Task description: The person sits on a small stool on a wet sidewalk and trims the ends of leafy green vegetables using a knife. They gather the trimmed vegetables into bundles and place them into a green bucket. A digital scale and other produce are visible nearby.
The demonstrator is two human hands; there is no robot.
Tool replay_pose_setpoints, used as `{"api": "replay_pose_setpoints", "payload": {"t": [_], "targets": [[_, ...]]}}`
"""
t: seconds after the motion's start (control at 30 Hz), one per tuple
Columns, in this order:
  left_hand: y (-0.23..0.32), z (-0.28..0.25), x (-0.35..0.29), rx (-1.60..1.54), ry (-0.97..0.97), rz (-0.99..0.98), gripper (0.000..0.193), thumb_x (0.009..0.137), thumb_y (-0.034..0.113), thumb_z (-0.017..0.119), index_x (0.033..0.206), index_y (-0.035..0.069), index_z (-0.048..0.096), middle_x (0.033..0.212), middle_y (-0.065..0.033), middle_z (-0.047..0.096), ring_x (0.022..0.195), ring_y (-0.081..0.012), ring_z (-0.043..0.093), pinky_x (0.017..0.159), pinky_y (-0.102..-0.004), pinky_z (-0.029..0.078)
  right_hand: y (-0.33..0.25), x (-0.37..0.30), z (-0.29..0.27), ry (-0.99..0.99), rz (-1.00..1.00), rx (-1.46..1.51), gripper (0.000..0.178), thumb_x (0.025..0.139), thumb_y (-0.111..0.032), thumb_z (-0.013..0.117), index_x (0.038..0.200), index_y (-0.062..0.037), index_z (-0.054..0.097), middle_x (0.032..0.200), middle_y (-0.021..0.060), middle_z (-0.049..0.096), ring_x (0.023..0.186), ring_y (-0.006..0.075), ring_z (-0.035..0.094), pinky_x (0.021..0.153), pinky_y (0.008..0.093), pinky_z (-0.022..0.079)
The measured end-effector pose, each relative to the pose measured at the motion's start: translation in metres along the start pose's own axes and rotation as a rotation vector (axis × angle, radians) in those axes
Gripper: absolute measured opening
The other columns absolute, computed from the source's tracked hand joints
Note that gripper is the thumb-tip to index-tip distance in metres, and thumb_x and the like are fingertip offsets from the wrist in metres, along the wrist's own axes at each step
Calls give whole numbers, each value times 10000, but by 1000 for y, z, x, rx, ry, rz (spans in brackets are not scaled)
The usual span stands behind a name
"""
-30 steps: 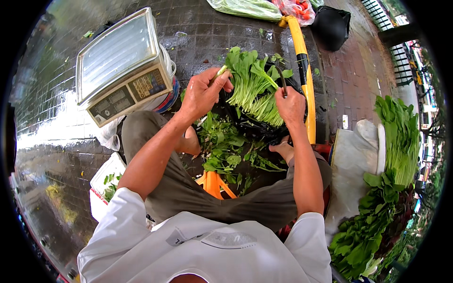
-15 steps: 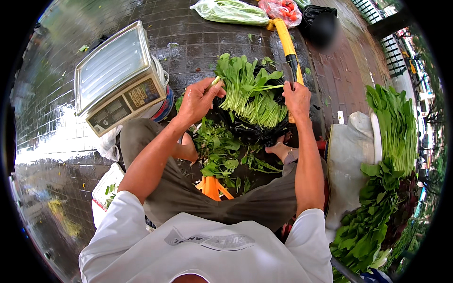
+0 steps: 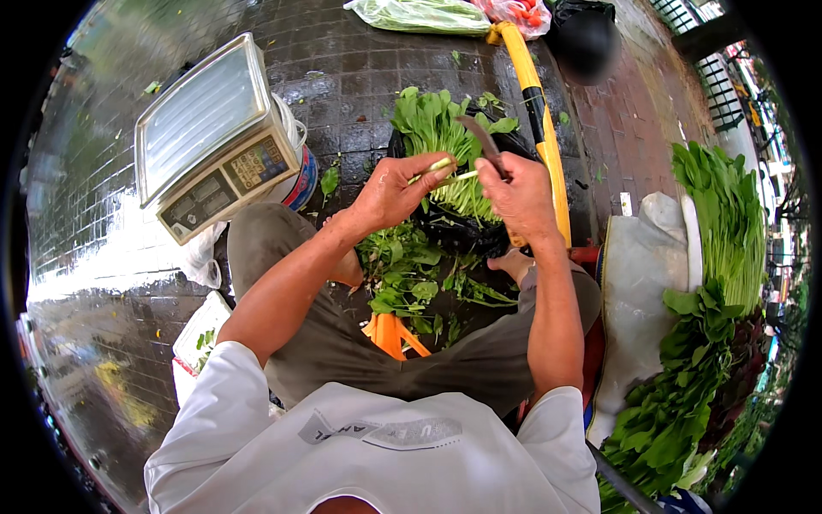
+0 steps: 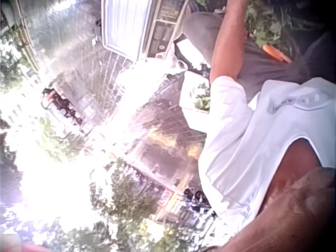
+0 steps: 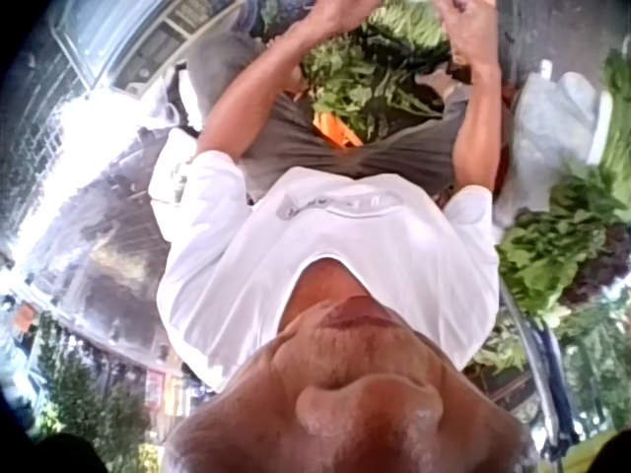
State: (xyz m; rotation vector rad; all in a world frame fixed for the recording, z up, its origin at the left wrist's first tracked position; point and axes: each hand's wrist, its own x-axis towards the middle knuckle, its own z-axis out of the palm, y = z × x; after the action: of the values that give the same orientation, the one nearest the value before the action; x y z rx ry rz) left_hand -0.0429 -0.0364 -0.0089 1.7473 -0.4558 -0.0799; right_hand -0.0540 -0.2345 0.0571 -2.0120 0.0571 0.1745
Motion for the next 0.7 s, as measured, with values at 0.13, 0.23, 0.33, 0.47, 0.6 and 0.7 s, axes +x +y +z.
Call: {"api": "replay_pose_setpoints", "payload": {"t": [0.13, 0.23, 0.33, 0.47, 0.6, 0.7], "targets": [[-3, 7, -6, -12, -146, -13, 318, 964, 205, 561, 1242, 53, 590, 850, -48, 689, 700, -66, 582, 633, -281, 503, 18, 3, 12, -65, -5, 72, 249, 911, -206, 621, 777, 3, 609, 602, -5, 539, 461, 43, 461, 405, 224, 363], [-5, 9, -10, -193, -176, -126, 317, 967, 208, 555, 1249, 67, 593, 780, -10, 645, 646, -57, 568, 579, -254, 490, 24, 2, 22, -58, -11, 139, 228, 924, -192, 599, 802, 0, 607, 611, -3, 538, 452, 41, 451, 397, 220, 346], [-7, 4, -10, -223, -187, -193, 311, 975, 213, 542, 1247, 72, 599, 746, 8, 615, 602, -38, 536, 519, -222, 455, 28, -2, 22, -45, -80, 160, 235, 950, -213, 567, 820, -20, 602, 622, -16, 530, 463, 34, 460, 409, 203, 349], [-5, -3, -8, -458, -176, -258, 349, 987, 223, 520, 1288, 51, 555, 735, 7, 585, 576, -46, 520, 480, -213, 412, 39, -6, 26, 5, -157, 21, 269, 944, -195, 562, 767, 4, 527, 576, 51, 472, 474, 101, 422, 448, 307, 345], [-2, -10, -11, -639, -232, -326, 362, 982, 221, 528, 1309, 65, 538, 734, -2, 546, 552, -68, 505, 468, -215, 392, 40, -9, 33, 11, -437, -231, 256, 941, -149, 540, 755, 6, 458, 581, 132, 410, 471, 224, 399, 468, 376, 327], [-1, -14, -13, -727, -250, -375, 364, 980, 213, 531, 1317, 74, 533, 733, -7, 528, 541, -79, 500, 460, -216, 381, 38, -10, 34, 21, -470, -254, 235, 934, -132, 544, 758, 0, 462, 594, 143, 430, 487, 288, 409, 476, 391, 339]]}}
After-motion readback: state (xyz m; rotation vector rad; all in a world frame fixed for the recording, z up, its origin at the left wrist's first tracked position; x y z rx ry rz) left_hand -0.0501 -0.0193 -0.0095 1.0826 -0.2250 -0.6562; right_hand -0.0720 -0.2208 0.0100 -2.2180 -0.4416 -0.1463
